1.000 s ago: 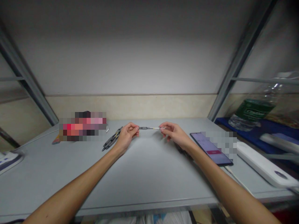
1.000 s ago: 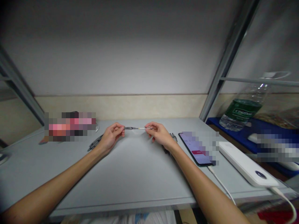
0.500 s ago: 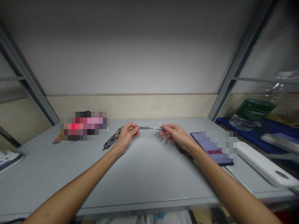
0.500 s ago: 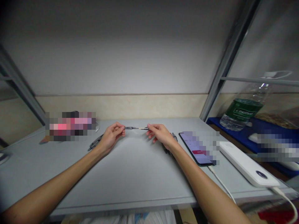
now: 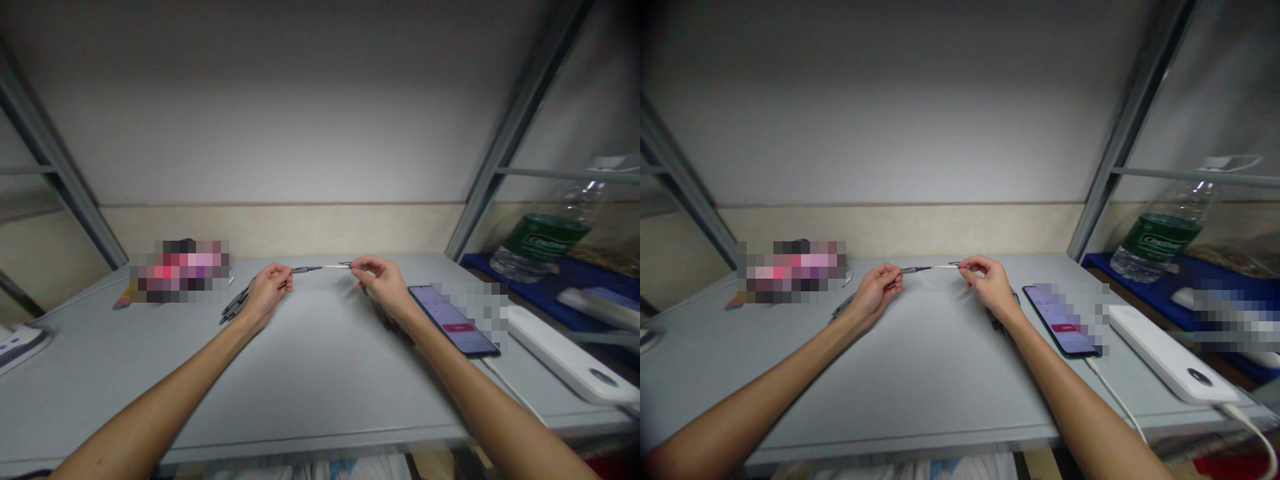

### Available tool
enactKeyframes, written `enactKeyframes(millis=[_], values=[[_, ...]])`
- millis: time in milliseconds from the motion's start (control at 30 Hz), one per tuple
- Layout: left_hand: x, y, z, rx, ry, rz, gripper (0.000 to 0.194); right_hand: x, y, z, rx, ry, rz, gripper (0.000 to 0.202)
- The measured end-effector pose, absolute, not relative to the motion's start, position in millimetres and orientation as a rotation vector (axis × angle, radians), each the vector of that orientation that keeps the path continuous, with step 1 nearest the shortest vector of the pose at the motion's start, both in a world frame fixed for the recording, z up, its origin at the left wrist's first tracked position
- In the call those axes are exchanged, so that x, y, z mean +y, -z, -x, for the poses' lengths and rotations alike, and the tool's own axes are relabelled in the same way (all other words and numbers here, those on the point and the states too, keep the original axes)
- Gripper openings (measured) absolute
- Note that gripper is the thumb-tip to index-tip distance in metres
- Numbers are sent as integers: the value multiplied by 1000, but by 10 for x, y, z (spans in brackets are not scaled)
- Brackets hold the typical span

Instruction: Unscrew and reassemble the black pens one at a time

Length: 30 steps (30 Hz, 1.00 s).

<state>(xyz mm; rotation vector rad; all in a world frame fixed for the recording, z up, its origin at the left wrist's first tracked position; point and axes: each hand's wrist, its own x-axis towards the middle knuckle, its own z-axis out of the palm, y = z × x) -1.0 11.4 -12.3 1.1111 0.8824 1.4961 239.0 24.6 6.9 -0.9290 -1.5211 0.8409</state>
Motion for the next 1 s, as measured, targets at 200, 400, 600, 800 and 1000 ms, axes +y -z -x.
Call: enactKeyframes(millis=[200, 400, 600, 800, 1000], values=[[124, 112, 47, 901, -1537, -1097, 19, 293, -68, -2435, -1339, -885, 886, 29], [141, 112, 71, 926, -1567, -1118, 18, 335, -54, -2478, -1269, -825, 928, 26], [154, 134, 76, 932, -1562, -1153, 18, 332, -35, -2463, -1323, -830, 947, 29], [165, 150, 74, 942, -1553, -1169, 17, 340, -19, -2455, -1344, -832, 937, 28], [159, 148, 68, 946, -1547, -1183, 17, 345, -4, -2458, -1369, -822, 940, 30]])
